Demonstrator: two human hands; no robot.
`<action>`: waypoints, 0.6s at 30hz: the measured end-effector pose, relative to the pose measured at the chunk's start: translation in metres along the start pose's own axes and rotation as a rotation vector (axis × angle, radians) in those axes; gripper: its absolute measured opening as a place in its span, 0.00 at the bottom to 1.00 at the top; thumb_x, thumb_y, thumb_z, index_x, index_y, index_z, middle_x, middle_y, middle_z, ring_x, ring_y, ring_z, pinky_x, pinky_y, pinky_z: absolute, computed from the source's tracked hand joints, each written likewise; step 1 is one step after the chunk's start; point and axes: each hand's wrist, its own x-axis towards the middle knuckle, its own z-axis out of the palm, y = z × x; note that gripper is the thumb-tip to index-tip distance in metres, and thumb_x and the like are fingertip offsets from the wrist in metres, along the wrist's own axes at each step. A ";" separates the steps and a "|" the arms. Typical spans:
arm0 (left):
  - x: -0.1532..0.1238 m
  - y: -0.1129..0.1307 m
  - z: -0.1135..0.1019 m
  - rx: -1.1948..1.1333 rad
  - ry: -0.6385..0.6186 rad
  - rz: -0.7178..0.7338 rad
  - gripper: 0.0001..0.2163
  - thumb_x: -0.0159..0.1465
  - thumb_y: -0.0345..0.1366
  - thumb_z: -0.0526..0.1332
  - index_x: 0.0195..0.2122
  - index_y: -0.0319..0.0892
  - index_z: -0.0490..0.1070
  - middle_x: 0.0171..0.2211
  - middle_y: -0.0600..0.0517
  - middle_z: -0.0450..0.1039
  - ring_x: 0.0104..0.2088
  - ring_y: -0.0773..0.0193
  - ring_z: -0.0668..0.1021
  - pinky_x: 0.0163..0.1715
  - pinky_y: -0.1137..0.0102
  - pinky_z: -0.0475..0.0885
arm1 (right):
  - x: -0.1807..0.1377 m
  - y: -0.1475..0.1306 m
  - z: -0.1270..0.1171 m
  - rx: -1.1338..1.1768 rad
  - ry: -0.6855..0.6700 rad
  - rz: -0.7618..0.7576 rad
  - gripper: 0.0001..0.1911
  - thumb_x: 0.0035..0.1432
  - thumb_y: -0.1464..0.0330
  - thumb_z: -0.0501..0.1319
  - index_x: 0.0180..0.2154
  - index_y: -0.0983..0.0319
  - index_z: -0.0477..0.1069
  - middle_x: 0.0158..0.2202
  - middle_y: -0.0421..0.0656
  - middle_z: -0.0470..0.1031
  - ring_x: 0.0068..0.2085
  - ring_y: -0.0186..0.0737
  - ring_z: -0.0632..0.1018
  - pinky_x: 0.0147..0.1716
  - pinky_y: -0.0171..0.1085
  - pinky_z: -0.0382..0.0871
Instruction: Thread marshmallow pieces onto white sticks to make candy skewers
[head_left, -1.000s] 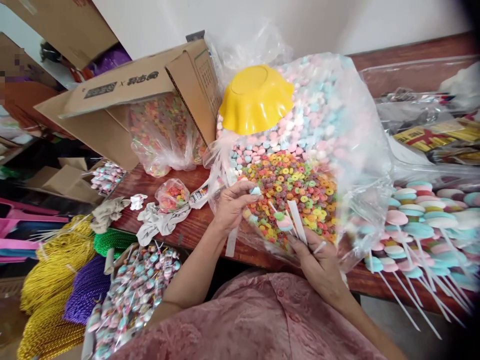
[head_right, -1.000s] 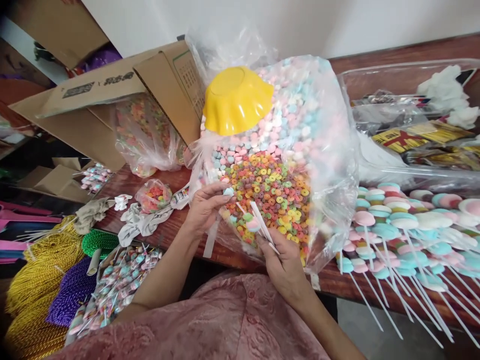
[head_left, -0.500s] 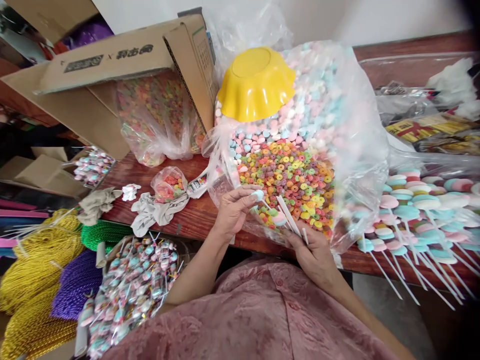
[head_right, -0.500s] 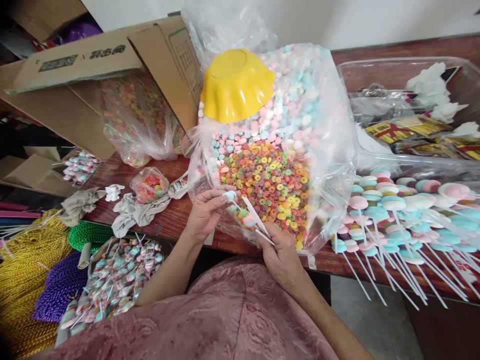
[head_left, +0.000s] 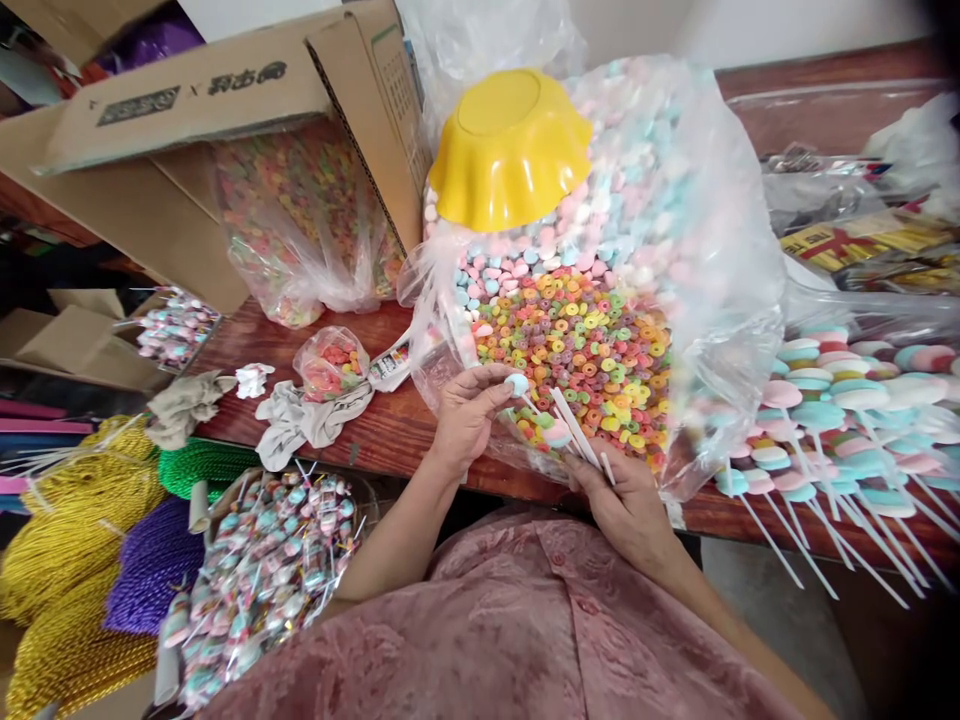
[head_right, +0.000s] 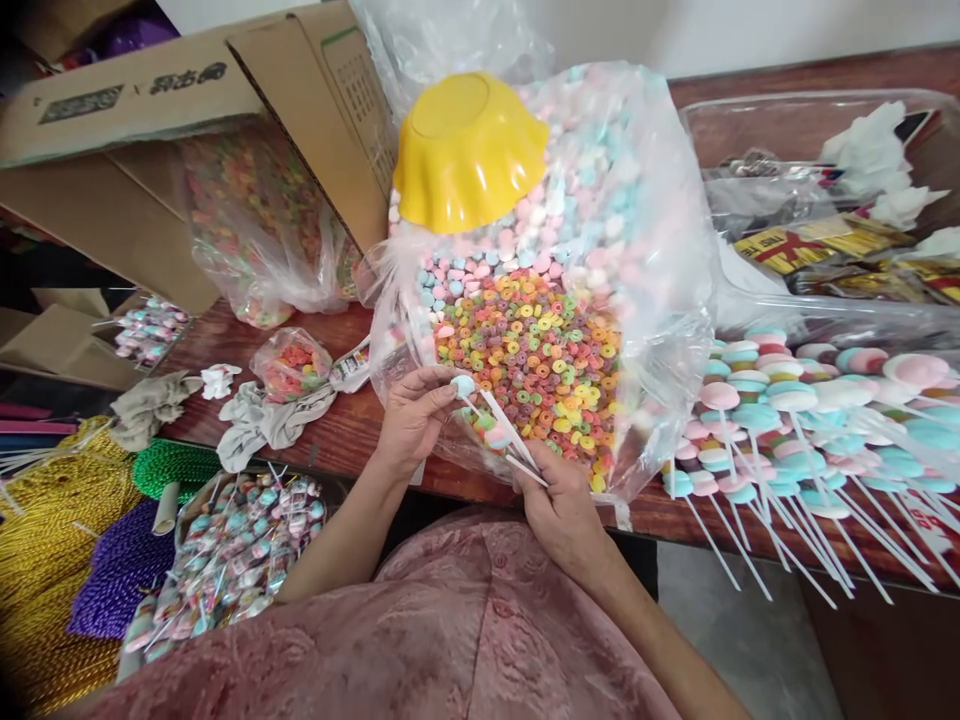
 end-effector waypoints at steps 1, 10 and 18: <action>0.001 -0.001 -0.001 0.011 -0.008 -0.003 0.14 0.46 0.36 0.77 0.33 0.42 0.79 0.33 0.53 0.81 0.33 0.62 0.83 0.35 0.66 0.80 | 0.000 0.000 0.000 -0.011 -0.002 0.005 0.12 0.65 0.64 0.55 0.28 0.59 0.66 0.22 0.36 0.65 0.24 0.35 0.66 0.25 0.34 0.58; 0.003 -0.007 0.003 0.066 0.025 0.034 0.12 0.48 0.35 0.74 0.34 0.43 0.79 0.33 0.53 0.79 0.34 0.65 0.81 0.40 0.67 0.79 | 0.004 0.005 0.000 -0.090 -0.017 0.026 0.10 0.64 0.65 0.54 0.30 0.59 0.67 0.22 0.36 0.63 0.25 0.35 0.66 0.27 0.35 0.58; 0.006 -0.021 -0.001 0.160 0.077 0.210 0.09 0.52 0.35 0.72 0.35 0.45 0.80 0.43 0.51 0.76 0.42 0.62 0.79 0.47 0.63 0.77 | 0.003 0.000 0.000 -0.076 -0.002 0.003 0.14 0.66 0.64 0.53 0.28 0.59 0.65 0.21 0.36 0.63 0.23 0.34 0.64 0.26 0.34 0.58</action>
